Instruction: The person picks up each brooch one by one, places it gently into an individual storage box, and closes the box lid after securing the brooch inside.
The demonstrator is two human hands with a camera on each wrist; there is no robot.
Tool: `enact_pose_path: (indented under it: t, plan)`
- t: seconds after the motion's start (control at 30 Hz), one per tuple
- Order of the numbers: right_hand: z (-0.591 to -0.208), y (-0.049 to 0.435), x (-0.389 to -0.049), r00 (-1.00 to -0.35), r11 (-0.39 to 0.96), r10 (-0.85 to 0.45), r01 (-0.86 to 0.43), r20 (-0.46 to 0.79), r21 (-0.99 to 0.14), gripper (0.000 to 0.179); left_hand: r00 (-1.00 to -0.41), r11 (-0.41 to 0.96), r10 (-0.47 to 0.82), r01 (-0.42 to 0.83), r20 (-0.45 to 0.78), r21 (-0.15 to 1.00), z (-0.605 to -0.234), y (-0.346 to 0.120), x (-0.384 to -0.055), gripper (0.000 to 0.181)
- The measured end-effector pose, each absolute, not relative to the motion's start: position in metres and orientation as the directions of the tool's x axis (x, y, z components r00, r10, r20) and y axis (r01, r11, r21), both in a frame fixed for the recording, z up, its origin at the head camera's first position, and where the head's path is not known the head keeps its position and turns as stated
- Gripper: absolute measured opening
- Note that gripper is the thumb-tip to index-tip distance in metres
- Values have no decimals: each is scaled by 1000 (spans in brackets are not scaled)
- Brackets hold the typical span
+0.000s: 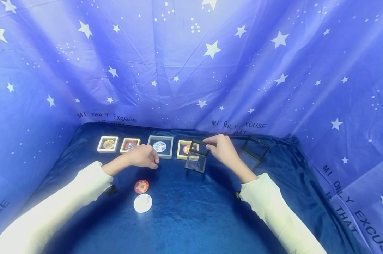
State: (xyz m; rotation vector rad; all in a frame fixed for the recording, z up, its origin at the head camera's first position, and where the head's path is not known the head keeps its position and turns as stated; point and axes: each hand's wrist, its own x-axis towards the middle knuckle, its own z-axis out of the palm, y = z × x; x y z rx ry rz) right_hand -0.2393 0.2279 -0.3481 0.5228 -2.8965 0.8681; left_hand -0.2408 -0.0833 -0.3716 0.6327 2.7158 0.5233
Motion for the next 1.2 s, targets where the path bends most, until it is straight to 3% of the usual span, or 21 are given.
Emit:
enact_pose_path:
  t: [0.17,0.47,0.87,1.2]
  plan:
    - [-355,219,-235,-932,769,-333,-357,145,-530,24,-789,796,556,416,-261,440,-372,-96,-233,19]
    - [-364,211,-234,-924,762,-357,-375,139,-528,22,-653,635,733,552,-194,541,-381,-117,-225,28]
    - [-376,198,-230,-908,744,-394,-405,140,-532,22,-666,700,687,501,-291,509,-395,-122,-220,42]
    - [-384,189,-229,-908,740,-401,-399,121,-542,21,-633,696,703,519,-324,497,-398,-120,-216,47]
